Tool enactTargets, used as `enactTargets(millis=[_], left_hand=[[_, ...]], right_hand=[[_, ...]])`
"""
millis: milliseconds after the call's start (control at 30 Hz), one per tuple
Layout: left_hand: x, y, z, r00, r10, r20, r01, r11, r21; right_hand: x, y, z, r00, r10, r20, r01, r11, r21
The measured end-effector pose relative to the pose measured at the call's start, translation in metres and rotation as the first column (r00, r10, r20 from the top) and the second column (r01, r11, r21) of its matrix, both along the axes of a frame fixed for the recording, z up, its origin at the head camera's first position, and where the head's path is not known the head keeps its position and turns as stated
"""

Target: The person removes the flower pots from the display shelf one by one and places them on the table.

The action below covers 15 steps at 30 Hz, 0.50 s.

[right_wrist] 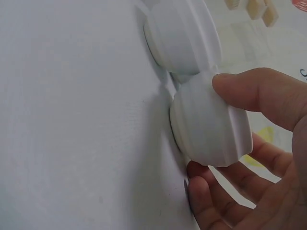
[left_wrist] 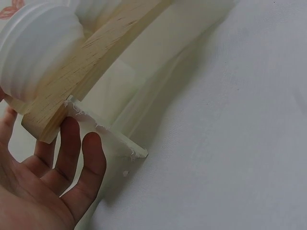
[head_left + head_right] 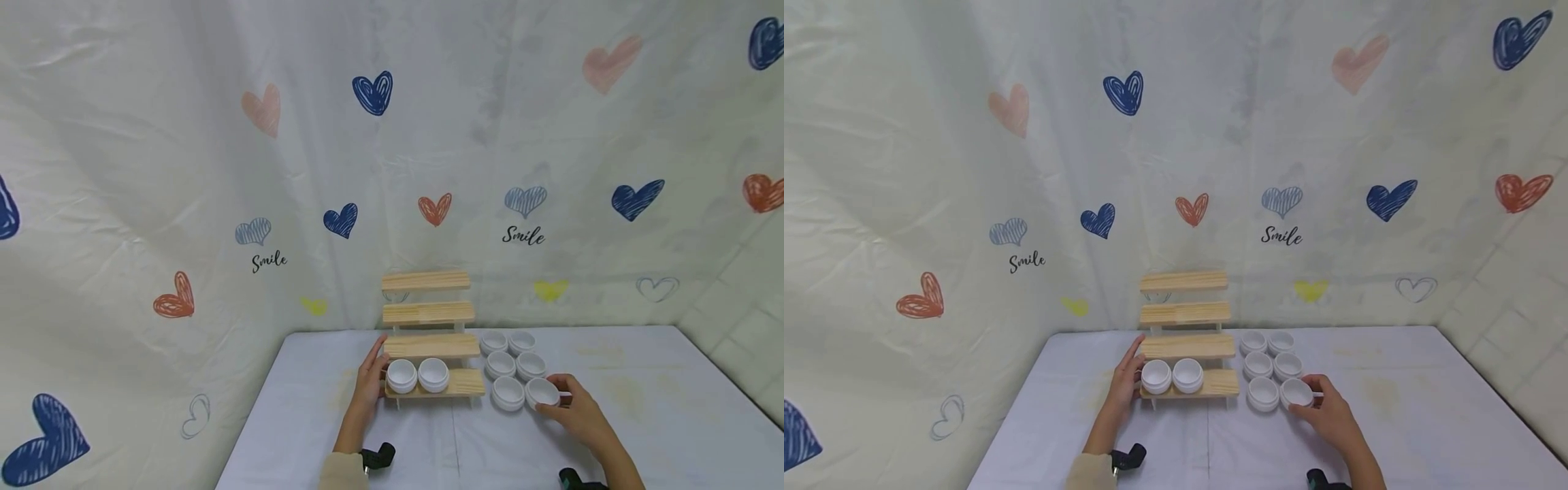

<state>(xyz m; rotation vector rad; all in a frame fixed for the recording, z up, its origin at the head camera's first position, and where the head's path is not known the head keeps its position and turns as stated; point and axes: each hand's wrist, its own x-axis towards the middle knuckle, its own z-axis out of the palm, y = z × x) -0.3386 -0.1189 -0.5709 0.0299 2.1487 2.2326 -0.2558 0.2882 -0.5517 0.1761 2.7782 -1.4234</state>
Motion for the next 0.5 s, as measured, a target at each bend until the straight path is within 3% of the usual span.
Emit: enactTargets(millis=[500], left_hand=[[0.0000,0.0013,0.0000,1.000,0.004,-0.004,-0.004,1.000,0.003]], right_hand=[[0.0018,0.0029,-0.0021,1.000,0.018,-0.018,-0.018,1.000,-0.005]])
